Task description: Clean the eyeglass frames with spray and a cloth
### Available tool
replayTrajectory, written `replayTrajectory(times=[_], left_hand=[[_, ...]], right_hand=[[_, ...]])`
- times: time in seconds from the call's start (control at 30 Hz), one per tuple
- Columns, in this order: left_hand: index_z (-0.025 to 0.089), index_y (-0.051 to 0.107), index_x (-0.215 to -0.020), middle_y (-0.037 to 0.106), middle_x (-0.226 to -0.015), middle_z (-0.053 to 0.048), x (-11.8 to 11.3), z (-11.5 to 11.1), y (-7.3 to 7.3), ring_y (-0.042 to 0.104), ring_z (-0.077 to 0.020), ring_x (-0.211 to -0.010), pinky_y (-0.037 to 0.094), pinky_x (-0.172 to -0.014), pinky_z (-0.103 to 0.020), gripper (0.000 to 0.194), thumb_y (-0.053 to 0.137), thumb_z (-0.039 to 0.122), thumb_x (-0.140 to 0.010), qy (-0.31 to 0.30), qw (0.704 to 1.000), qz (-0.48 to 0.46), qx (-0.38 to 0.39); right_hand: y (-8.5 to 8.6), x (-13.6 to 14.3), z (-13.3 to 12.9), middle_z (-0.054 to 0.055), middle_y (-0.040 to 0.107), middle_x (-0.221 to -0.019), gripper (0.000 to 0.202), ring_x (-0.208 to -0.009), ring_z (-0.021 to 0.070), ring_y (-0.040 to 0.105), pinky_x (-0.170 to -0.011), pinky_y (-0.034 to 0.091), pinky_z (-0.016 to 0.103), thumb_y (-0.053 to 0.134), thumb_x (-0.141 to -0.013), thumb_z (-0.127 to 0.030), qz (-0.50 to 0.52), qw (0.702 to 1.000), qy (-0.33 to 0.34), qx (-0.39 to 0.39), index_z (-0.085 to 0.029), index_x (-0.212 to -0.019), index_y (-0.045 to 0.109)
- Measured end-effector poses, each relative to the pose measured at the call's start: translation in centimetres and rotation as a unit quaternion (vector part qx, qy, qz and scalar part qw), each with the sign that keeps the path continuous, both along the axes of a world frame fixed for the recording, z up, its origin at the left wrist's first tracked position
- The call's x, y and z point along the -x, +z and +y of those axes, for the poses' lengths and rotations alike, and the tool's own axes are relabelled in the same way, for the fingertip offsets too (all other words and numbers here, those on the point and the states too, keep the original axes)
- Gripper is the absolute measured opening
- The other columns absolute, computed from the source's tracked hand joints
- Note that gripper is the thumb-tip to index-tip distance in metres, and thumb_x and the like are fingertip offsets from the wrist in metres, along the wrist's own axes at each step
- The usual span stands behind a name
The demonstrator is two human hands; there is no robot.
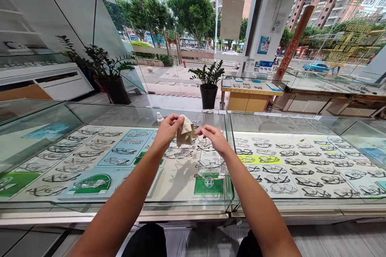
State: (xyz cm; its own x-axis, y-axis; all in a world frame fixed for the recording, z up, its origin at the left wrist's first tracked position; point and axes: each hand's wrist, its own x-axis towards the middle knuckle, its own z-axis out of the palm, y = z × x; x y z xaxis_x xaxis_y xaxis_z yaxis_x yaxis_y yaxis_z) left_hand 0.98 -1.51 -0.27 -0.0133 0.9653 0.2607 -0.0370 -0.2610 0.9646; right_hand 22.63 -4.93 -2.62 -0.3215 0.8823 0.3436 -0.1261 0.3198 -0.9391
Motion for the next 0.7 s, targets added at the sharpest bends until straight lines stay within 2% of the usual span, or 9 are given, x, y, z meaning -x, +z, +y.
replayTrajectory(times=[0.13, 0.27, 0.4, 0.57, 0.7], left_hand=[[0.02, 0.057, -0.083, 0.06, -0.072, 0.002, -1.1, -0.1, -0.7, 0.052, -0.0121, -0.063, 0.04, -0.061, -0.025, 0.05, 0.082, 0.063, -0.076, -0.018, 0.998, -0.014, -0.059], [0.02, 0.059, -0.086, 0.061, -0.081, 0.001, -1.4, -0.1, -1.0, 0.055, -0.0129, -0.073, 0.045, -0.071, -0.026, 0.043, 0.082, 0.056, -0.08, -0.037, 0.994, -0.013, -0.104], [0.021, 0.059, -0.088, 0.058, -0.082, 0.001, -1.5, -0.3, -1.1, 0.056, -0.0132, -0.075, 0.045, -0.073, -0.026, 0.039, 0.08, 0.053, -0.084, -0.052, 0.991, -0.004, -0.127], [0.021, 0.061, -0.089, 0.061, -0.088, -0.001, -1.6, -0.7, -1.1, 0.058, -0.0145, -0.078, 0.049, -0.075, -0.028, 0.036, 0.077, 0.053, -0.087, -0.055, 0.986, 0.029, -0.153], [0.02, 0.068, -0.091, 0.065, -0.101, -0.006, -1.7, -1.1, -1.0, 0.063, -0.0188, -0.089, 0.052, -0.083, -0.032, 0.027, 0.073, 0.047, -0.091, -0.051, 0.977, 0.079, -0.193]], right_hand=[[0.5, 0.4, -0.6, 0.006, 0.076, -0.104, 0.033, -0.099, 0.0222, 0.063, -0.089, 0.044, 0.035, 0.064, -0.098, -0.053, -0.02, 0.999, 0.025, -0.007, -0.023, -0.094, 0.079], [0.7, 0.6, -0.8, 0.006, 0.076, -0.101, 0.036, -0.098, 0.0226, 0.064, -0.089, 0.045, 0.035, 0.065, -0.096, -0.055, -0.026, 1.0, 0.006, 0.006, -0.023, -0.091, 0.078], [0.7, 0.6, -0.7, 0.005, 0.076, -0.101, 0.034, -0.098, 0.0223, 0.063, -0.087, 0.044, 0.035, 0.064, -0.097, -0.054, -0.027, 0.999, -0.014, 0.012, -0.024, -0.092, 0.078], [0.6, 0.6, -0.7, 0.005, 0.076, -0.098, 0.035, -0.096, 0.0223, 0.062, -0.087, 0.044, 0.035, 0.063, -0.097, -0.056, -0.033, 0.999, -0.016, 0.013, -0.024, -0.091, 0.077], [0.6, 0.8, -0.8, 0.005, 0.075, -0.095, 0.037, -0.095, 0.0229, 0.062, -0.087, 0.045, 0.036, 0.062, -0.098, -0.058, -0.039, 0.999, -0.008, 0.003, -0.024, -0.091, 0.077]])
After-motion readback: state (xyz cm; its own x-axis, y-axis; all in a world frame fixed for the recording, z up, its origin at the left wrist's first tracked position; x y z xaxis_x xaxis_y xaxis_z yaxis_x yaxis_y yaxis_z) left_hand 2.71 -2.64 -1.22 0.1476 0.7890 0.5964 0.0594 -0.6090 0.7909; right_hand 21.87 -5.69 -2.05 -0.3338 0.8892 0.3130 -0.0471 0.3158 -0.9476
